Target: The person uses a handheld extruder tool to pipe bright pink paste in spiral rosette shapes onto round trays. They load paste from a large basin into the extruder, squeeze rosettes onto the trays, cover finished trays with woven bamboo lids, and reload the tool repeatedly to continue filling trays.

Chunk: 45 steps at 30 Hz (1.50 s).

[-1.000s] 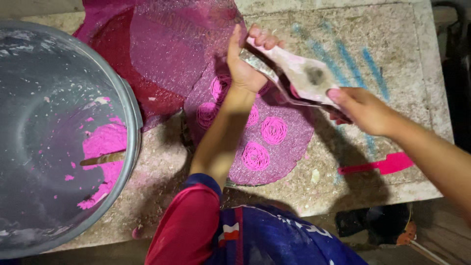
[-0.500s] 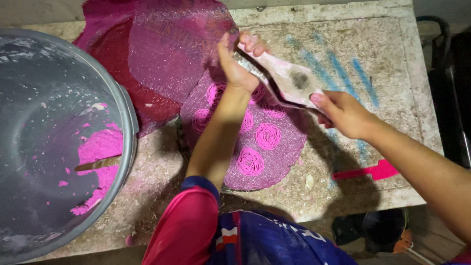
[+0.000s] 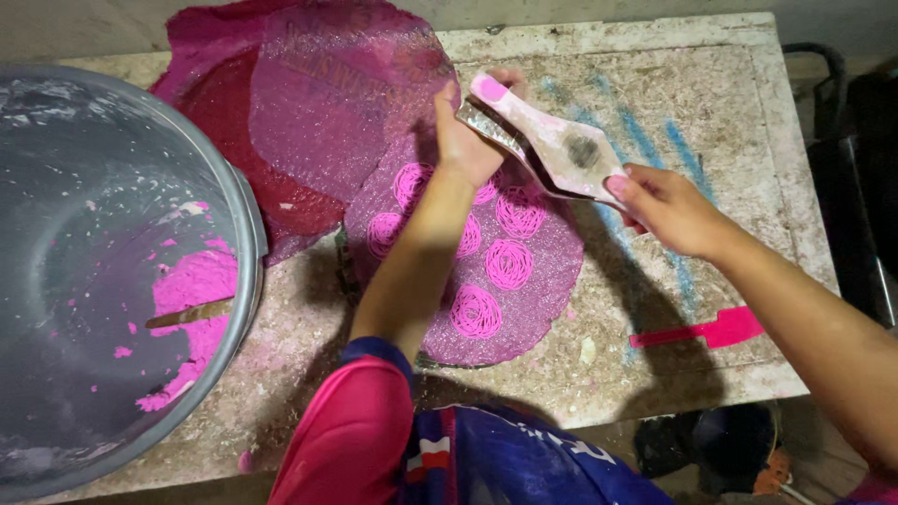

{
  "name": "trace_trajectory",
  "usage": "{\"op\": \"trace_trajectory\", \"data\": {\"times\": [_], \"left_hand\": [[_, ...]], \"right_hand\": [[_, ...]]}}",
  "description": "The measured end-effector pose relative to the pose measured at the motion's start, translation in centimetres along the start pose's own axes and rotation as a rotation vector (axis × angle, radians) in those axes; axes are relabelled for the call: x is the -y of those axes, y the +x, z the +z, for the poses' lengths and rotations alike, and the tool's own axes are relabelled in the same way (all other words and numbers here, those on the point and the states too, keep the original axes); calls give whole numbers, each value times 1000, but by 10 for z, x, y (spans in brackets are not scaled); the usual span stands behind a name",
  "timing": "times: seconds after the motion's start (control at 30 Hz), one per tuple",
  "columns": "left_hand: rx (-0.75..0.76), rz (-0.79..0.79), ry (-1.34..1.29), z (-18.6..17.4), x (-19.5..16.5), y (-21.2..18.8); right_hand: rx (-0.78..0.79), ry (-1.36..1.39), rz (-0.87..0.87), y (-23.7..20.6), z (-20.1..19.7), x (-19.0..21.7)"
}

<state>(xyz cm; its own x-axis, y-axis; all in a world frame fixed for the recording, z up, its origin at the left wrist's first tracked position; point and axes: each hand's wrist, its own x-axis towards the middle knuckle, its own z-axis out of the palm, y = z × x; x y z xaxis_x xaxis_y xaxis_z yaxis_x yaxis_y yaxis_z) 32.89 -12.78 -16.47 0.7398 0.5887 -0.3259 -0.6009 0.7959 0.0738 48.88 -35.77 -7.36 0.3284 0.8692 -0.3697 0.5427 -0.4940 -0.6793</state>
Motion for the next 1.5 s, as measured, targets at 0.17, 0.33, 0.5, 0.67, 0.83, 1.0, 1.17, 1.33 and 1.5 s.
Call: {"op": "trace_trajectory", "data": {"times": [0.17,0.33,0.5,0.67,0.83,1.0,1.17,1.33,1.5], "left_hand": [[-19,-345,932,-60,11,14],[233,30,1449,-111,10,16],[369,471,1562,-116,8,-30],[296,54,418,-56,33,-86],[527,-74,-208,-19,71,-93],[462,-6,-217,-26,67,-62],[437,31,-164,-41,70,-54],[373,45,-205,-30,78,-46],[449,85,-106,-28,60,-41]], "right_hand": [[-8,6,-26,4,-1,-21],[-91,92,-104,13,11,-36],[-73,245,-95,-14,6,-56],[223,319,127,-74,17,-60],[265,229,381,-104,12,-41],[-30,-122,169,-98,18,-13],[-6,-126,181,-103,20,3],[-79,-247,143,-97,5,4],[-30,-229,131,-88,16,2]]}}
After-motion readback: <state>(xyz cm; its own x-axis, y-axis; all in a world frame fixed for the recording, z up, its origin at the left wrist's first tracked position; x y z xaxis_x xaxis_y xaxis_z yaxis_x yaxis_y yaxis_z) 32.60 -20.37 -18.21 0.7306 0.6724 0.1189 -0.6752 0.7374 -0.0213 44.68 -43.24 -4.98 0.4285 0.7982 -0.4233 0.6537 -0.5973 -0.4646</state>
